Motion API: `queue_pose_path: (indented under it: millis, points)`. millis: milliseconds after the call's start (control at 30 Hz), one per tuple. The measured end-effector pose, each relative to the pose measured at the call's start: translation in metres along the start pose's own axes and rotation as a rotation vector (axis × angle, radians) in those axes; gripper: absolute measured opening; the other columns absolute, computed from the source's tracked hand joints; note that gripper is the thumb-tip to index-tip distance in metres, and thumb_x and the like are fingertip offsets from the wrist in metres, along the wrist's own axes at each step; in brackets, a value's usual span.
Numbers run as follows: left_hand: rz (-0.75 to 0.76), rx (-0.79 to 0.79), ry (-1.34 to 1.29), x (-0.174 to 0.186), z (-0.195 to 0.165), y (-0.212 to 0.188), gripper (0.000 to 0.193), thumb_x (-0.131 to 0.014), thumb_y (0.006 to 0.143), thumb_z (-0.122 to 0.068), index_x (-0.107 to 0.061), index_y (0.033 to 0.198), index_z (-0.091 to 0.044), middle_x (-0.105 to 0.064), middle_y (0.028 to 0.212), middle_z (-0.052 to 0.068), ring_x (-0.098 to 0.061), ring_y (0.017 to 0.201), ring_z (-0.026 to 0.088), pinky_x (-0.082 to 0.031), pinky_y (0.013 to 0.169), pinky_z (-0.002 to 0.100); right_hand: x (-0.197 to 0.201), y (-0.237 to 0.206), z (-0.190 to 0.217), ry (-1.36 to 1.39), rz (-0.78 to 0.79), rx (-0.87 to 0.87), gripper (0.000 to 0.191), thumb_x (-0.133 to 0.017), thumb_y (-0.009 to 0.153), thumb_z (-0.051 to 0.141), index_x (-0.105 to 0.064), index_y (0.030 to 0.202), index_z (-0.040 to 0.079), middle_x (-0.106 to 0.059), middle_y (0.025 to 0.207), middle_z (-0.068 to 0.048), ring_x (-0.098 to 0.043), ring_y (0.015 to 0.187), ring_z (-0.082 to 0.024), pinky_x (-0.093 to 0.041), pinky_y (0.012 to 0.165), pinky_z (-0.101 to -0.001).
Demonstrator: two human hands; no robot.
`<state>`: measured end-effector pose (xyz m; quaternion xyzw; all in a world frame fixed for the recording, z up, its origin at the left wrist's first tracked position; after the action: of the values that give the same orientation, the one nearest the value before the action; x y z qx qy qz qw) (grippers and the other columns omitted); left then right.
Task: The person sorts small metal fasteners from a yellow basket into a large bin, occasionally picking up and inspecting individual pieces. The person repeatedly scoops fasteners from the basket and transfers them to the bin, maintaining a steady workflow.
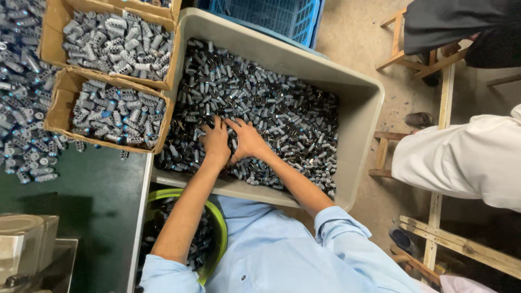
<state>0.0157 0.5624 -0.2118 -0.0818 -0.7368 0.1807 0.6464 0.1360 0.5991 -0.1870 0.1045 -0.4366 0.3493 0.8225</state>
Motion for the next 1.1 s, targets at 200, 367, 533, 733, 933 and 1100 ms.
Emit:
queue_pose_path:
  millis: [200, 367, 533, 733, 933, 1100]
  points:
    - [0.074, 0.063, -0.113, 0.004, -0.001, -0.008, 0.093, -0.088, 0.064, -0.016, -0.044, 0.146, -0.009, -0.03, 0.152, 0.014, -0.043, 0.131, 0.044, -0.056, 0.09, 0.058, -0.004, -0.018, 0.002, 0.062, -0.012, -0.093, 0.128, -0.099, 0.036, 0.038, -0.044, 0.148, 0.009, -0.051, 0.141, -0.031, -0.056, 0.121, -0.05, -0.049, 0.102, -0.0516]
    - [0.036, 0.075, -0.029, 0.012, -0.008, -0.002, 0.095, -0.091, 0.06, -0.02, -0.043, 0.142, -0.008, -0.026, 0.151, 0.017, -0.038, 0.129, 0.05, -0.054, 0.087, 0.062, 0.001, -0.012, 0.005, 0.064, 0.115, -0.169, 0.134, -0.099, 0.03, 0.032, -0.041, 0.148, 0.007, -0.048, 0.139, -0.028, -0.056, 0.117, -0.049, -0.051, 0.097, -0.0506]
    - [0.139, 0.048, -0.051, 0.005, -0.003, -0.006, 0.094, -0.09, 0.061, -0.016, -0.047, 0.145, -0.017, -0.034, 0.151, 0.006, -0.039, 0.134, 0.047, -0.055, 0.091, 0.061, -0.003, -0.018, 0.003, 0.117, 0.06, -0.161, 0.123, -0.094, 0.035, 0.026, -0.049, 0.148, 0.01, -0.055, 0.138, -0.025, -0.061, 0.118, -0.045, -0.054, 0.1, -0.0468]
    - [0.249, 0.02, -0.012, 0.001, -0.002, -0.01, 0.085, -0.09, 0.064, -0.021, -0.051, 0.14, -0.017, -0.037, 0.149, 0.01, -0.038, 0.132, 0.053, -0.058, 0.081, 0.061, -0.011, -0.03, 0.007, 0.052, 0.092, -0.211, 0.116, -0.099, 0.037, 0.026, -0.054, 0.143, 0.011, -0.05, 0.138, -0.029, -0.056, 0.12, -0.048, -0.049, 0.102, -0.0496]
    - [0.25, -0.017, -0.071, 0.017, 0.001, -0.016, 0.102, -0.101, 0.046, -0.01, -0.052, 0.136, -0.016, -0.041, 0.146, 0.009, -0.041, 0.133, 0.052, -0.059, 0.086, 0.054, -0.004, -0.031, 0.011, 0.131, 0.021, -0.134, 0.111, -0.098, 0.039, 0.026, -0.054, 0.138, 0.006, -0.052, 0.138, -0.03, -0.057, 0.123, -0.047, -0.049, 0.105, -0.0457]
    - [0.253, -0.064, -0.196, 0.028, 0.002, -0.035, 0.103, -0.1, 0.04, -0.005, -0.054, 0.132, -0.015, -0.047, 0.142, 0.009, -0.05, 0.127, 0.048, -0.058, 0.092, 0.051, -0.002, -0.059, 0.019, 0.216, -0.056, -0.174, 0.101, -0.094, 0.04, 0.023, -0.061, 0.135, 0.01, -0.061, 0.13, -0.023, -0.062, 0.119, -0.041, -0.05, 0.105, -0.0429]
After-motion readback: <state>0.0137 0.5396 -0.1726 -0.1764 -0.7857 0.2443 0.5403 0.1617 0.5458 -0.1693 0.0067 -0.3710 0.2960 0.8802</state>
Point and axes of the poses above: each hand's wrist, its own y-axis towards the middle knuckle, its own x-axis out of the back of the hand, z = x × y, the point moved 1 cm from there along y, towards the middle knuckle
